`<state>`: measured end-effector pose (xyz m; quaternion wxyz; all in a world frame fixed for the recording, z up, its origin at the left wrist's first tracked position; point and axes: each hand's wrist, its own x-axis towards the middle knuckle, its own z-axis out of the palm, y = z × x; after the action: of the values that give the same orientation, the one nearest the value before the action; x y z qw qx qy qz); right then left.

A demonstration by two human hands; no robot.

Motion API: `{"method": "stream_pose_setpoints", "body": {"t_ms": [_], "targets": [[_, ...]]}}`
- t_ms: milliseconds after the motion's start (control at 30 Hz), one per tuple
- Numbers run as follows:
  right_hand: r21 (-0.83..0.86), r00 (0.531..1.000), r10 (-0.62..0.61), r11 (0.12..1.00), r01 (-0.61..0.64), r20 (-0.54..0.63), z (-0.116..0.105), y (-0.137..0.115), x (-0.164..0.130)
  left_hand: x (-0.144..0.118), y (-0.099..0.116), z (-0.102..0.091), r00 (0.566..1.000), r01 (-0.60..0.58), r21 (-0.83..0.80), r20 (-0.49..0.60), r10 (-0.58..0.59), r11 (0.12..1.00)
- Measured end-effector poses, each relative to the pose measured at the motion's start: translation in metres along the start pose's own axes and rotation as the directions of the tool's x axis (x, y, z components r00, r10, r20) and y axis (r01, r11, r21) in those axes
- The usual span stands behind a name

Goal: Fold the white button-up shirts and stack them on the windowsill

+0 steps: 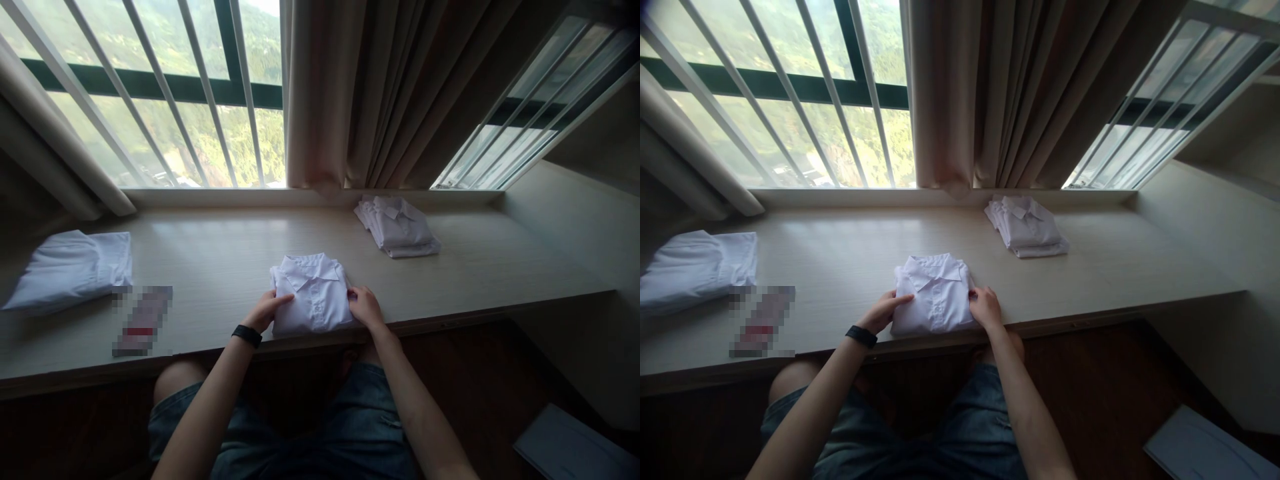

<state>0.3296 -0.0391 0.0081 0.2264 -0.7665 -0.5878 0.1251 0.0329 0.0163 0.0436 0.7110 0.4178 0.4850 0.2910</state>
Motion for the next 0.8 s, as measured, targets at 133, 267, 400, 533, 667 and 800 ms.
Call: {"method": "stream_pose_setpoints", "body": {"t_ms": [133,267,400,533,667,800], "targets": [[0.084,0.989,0.137,0.988,-0.131,-0.063,-0.002,-0.015,0.015,-0.003,0.009,0.006,0.999,0.036,-0.157,0.040,-0.030,0.987],[0.393,0.942,0.306,0.856,-0.336,0.139,-0.006,-0.040,0.044,0.008,0.021,0.012,0.998,0.061,-0.206,0.038,-0.054,0.977],[0.574,0.905,0.242,0.708,-0.411,0.349,-0.008,-0.059,0.065,0.030,0.031,0.014,0.998,0.019,-0.229,-0.046,-0.030,0.973],[0.717,0.869,0.071,0.535,-0.447,0.489,-0.017,-0.066,0.066,0.037,0.042,0.014,0.999,-0.012,-0.236,-0.038,0.003,0.972],[0.888,0.871,-0.210,0.229,-0.398,0.445,-0.041,-0.063,0.043,0.011,0.050,0.015,0.993,-0.077,-0.230,0.075,0.097,0.970],[0.915,0.880,-0.301,0.287,-0.284,0.367,-0.066,-0.049,-0.010,-0.047,0.051,0.016,0.958,-0.211,-0.112,0.172,0.228,0.971]]}}
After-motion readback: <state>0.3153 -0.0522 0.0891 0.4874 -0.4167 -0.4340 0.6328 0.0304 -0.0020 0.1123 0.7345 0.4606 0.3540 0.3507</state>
